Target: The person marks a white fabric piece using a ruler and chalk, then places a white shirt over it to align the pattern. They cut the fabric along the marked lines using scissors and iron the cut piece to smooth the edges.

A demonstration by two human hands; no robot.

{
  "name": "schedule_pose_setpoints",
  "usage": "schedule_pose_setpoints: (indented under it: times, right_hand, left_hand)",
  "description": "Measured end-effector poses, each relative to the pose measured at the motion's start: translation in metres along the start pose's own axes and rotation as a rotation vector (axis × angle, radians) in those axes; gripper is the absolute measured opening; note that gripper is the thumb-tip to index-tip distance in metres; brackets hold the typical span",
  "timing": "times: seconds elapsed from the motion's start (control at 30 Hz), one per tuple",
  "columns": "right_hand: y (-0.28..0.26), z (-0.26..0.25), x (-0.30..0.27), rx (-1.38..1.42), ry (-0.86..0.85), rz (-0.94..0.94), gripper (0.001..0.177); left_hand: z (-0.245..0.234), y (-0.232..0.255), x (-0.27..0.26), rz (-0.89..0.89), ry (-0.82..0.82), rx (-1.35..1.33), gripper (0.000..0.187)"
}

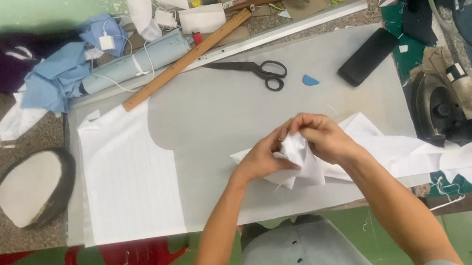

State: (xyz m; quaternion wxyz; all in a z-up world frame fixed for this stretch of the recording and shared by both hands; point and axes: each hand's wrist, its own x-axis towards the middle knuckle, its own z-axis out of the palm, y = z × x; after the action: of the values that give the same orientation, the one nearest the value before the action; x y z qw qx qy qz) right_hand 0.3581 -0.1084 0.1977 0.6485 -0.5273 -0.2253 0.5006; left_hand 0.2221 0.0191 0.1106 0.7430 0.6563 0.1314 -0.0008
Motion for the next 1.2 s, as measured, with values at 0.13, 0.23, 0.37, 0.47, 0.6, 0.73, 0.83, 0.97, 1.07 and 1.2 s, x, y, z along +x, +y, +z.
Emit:
schedule_pose_setpoints:
  times: [0.13,0.23,0.37,0.47,0.6,0.73,0.83,0.97,1.07,1.2]
  right_hand:
    - [0.017,-0.009,0.004,-0.113,0.047,0.091,0.066]
    - [0.041,-0.001,-0.004,-0.613,-0.016,-0.015,0.088]
    - [0.016,0.038,-0.018,-1.08,-0.227,0.156,0.047]
    - [0.031,0.06,-0.029,-1.299,-0.344,0.032,0.027]
    - [0.049,0.113,-0.05,-1.045,-0.583,-0.357,0.058]
    - [0.12,0.172,-0.08,-0.964,-0.677,-0.362,0.027]
    - [0.136,0.199,-0.093,-0.935,-0.674,-0.452,0.019]
    - [0.136,0.218,-0.091,-0.805,-0.45,-0.52,0.006]
    - [0.137,0.206,-0.081,-0.896,-0.292,-0.738,0.044]
    - [0.171,0.173,-0.047,-1.25,-0.043,-0.871,0.064]
  left_hand:
    - [0.013,-0.039,-0.001,-0.108,0.377,0.061,0.031]
    - [0.023,-0.045,-0.024,-0.076,0.615,0.005,0.029]
    - [0.029,-0.047,-0.071,-0.129,0.875,-0.037,0.015]
    - [0.029,-0.07,-0.125,-0.114,1.045,-0.154,0.013]
    - [0.046,-0.051,-0.203,-0.052,1.26,-0.349,0.013]
    - [0.038,-0.09,-0.285,0.097,1.315,-0.344,0.021]
    - [0.038,-0.066,-0.347,0.149,1.371,-0.393,0.025]
    - [0.034,-0.048,-0.425,-0.161,0.857,-0.124,0.044]
    - [0.012,-0.019,-0.482,-0.561,0.744,0.187,0.054]
    - [-0.044,0.01,-0.569,-0.875,1.128,0.43,0.039]
